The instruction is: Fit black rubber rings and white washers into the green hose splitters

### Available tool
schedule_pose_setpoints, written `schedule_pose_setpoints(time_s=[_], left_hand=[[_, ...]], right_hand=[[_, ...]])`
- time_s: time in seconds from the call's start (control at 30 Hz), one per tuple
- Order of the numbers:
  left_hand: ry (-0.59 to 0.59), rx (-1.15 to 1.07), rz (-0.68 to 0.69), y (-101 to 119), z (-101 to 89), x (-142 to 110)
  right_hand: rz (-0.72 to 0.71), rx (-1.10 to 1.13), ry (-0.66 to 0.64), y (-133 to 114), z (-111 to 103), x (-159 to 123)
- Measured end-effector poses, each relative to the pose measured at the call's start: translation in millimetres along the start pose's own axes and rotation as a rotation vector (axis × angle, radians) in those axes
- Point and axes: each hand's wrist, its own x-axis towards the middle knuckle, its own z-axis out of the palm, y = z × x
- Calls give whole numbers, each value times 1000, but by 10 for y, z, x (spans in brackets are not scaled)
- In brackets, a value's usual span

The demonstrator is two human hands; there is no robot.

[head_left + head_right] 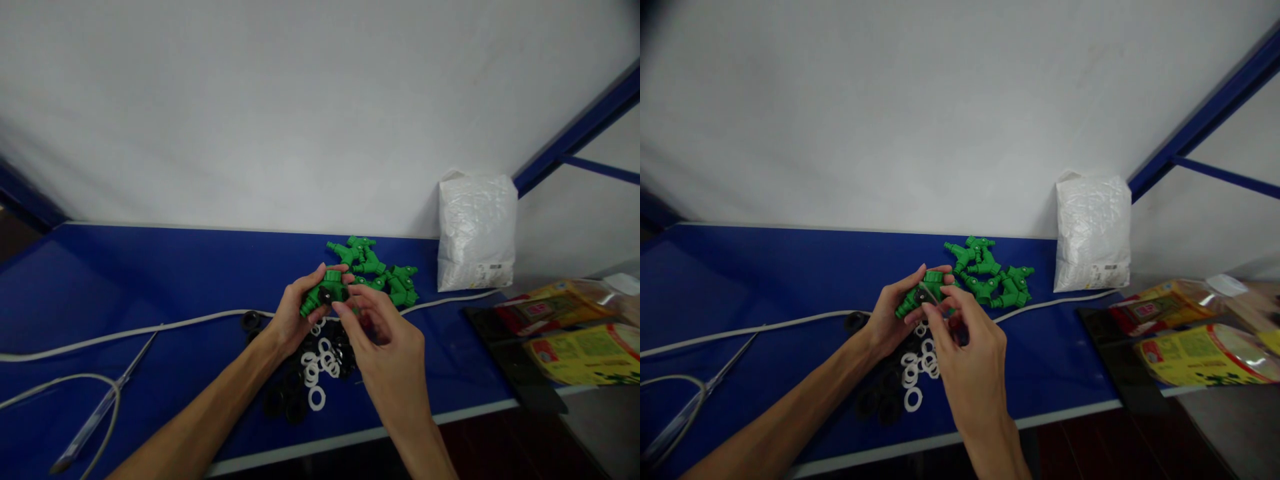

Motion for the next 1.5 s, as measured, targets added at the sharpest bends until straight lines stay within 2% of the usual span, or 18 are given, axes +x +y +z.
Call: schedule_pose_setpoints(time_s=[0.13,0.23,0.33,0.43,0.53,0.63,0.77,0.87,1.03,1.13,1.23,1.37,1.5], left_hand=[[-19,-1,14,-1,-15,11],[-10,-6,16,-3,-15,9],[2,-8,6,-8,-8,5],[31,20,-5,-19,-5,4],[21,80,36,-31,-7,9],[15,129,90,-55,-19,19],[50,146,173,-107,-63,39],[60,175,276,-142,-101,42],[58,270,400,-151,-110,-9],[67,325,467,-137,-93,-49],[76,360,510,-126,-86,-63],[57,352,439,-106,-86,-31],[53,184,284,-50,-67,9]], right_hand=[[88,23,22,-3,-106,44],[86,-4,0,-26,-128,46],[-4,-105,-63,-66,-74,33],[-105,-310,-183,-93,15,36],[-174,-501,-239,-90,75,61],[-210,-565,-270,-75,95,91],[-151,-472,-307,-75,132,109],[-55,-297,-269,-93,193,82],[205,47,-149,-152,305,19],[390,225,-148,-183,336,16],[485,300,-163,-189,339,37],[484,335,-192,-185,296,74],[415,281,-319,-208,149,87]])
